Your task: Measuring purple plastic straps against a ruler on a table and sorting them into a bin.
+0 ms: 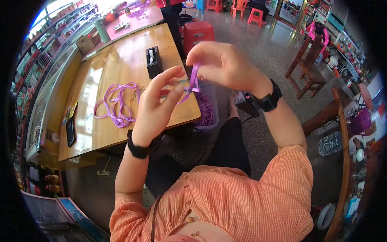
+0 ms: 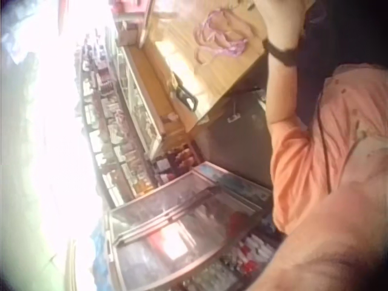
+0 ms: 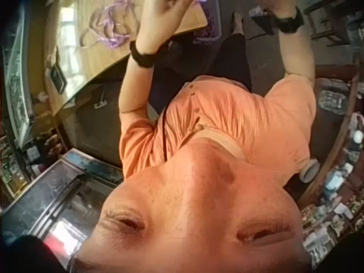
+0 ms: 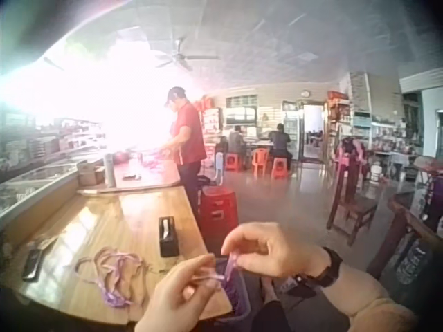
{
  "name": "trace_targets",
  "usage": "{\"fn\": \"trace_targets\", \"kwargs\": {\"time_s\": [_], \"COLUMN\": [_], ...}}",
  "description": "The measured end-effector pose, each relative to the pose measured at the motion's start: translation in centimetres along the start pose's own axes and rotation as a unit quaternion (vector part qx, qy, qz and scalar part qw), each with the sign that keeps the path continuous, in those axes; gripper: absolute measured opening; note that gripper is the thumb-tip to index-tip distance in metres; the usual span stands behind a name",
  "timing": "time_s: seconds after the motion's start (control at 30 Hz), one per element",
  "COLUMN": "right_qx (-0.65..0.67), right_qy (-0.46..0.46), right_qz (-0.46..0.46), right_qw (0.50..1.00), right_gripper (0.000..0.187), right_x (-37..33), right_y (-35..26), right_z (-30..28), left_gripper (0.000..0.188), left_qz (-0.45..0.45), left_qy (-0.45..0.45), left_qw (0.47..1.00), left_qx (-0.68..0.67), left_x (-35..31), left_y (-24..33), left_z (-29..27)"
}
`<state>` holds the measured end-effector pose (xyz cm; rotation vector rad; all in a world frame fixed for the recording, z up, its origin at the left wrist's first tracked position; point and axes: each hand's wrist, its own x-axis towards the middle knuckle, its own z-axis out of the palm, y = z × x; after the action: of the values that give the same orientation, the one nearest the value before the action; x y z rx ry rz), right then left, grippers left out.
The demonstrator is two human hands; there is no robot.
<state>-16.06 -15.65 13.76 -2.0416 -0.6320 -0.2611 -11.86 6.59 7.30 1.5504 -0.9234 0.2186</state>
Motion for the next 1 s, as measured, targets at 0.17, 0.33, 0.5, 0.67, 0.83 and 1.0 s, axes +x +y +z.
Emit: {"fn": "trace_targets", "kwargs": {"time_s": [0.17,0.33,0.5,0.67,0.83,1.0], "right_qx": [0.063,-0.151,-0.220,-0.263,-0.253,-0.286], "right_qy": [-0.002,0.042,0.064,0.101,0.057,0.091], "right_qz": [0.057,0.026,-0.012,-0.040,-0.015,-0.047], "right_qw": [0.996,0.987,0.973,0.959,0.966,0.953], "right_gripper": [0.021,0.022,0.020,0.024,0.024,0.026], "right_x": [-3.3,-6.0,-7.5,-8.5,-7.1,-3.4], "right_y": [2.4,4.7,7.9,15.0,21.3,24.5], "right_z": [-1.6,-3.7,-4.8,-5.0,-4.1,-2.1], "left_gripper": [0.031,0.027,0.024,0.023,0.024,0.024], "left_qz": [-0.099,-0.151,-0.177,-0.138,-0.130,-0.144], "left_qy": [-0.122,-0.191,-0.236,-0.246,-0.276,-0.244], "left_qw": [0.982,0.958,0.955,0.959,0.952,0.953], "left_qx": [-0.102,-0.149,-0.031,0.012,0.038,0.107], "left_x": [1.7,1.9,2.8,2.6,2.9,5.5], "left_y": [-2.7,-4.4,-5.0,-6.6,-8.6,-10.0], "left_z": [4.3,8.6,12.0,14.4,12.6,8.5]}}
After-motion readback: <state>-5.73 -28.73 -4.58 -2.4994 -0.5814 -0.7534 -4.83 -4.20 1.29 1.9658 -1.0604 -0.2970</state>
